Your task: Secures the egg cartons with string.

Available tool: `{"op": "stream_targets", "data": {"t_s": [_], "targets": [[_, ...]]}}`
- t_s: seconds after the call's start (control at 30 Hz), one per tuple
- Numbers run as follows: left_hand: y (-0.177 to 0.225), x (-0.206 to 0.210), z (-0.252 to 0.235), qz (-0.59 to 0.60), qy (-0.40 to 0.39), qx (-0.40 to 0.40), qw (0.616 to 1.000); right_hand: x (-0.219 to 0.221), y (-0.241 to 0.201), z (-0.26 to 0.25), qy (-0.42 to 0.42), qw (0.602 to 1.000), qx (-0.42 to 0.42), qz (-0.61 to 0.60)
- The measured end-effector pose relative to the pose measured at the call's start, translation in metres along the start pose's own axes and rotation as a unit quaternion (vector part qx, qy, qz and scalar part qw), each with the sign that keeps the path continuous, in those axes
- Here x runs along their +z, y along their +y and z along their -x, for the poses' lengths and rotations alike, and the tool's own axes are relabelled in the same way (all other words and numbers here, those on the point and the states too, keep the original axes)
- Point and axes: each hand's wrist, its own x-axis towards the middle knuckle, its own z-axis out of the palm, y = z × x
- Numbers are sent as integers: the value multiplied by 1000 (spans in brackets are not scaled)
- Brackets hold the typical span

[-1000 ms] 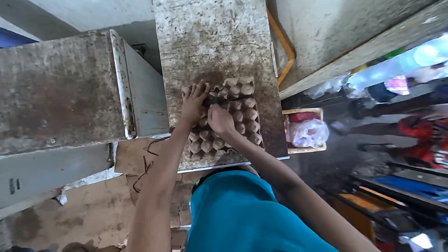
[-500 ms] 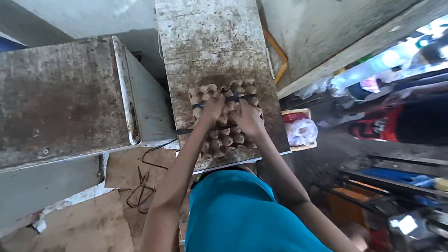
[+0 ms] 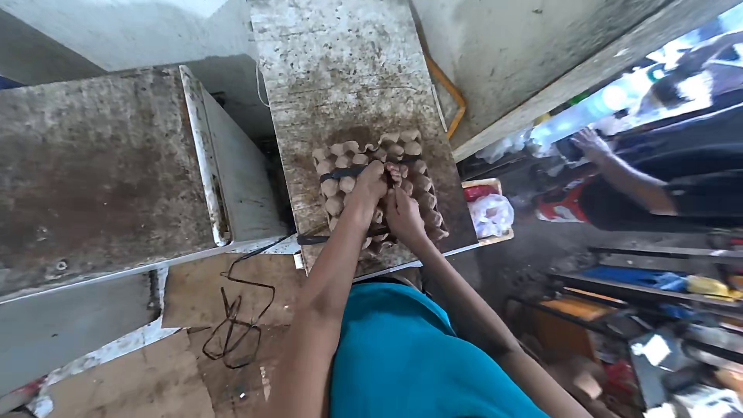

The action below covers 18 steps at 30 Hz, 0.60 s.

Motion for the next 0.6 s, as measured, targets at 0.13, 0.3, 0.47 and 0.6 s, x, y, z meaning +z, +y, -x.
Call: {"op": "stream_targets", "data": {"t_s": [0.13,0.3,0.47,0.6], "targets": [[14,-2,9,82,9,-11,997,0,-7,8,-34,998,-50,-10],[37,-19,3,108,47,-3,993,10,-11,20,-74,994,-75,-24],[42,-20,7,89,56,13,994,11,-1,22,-83,989,-116,-27],[25,-22,19,-77,66,95,990,-1,4,18,-79,988,-100,86]]}}
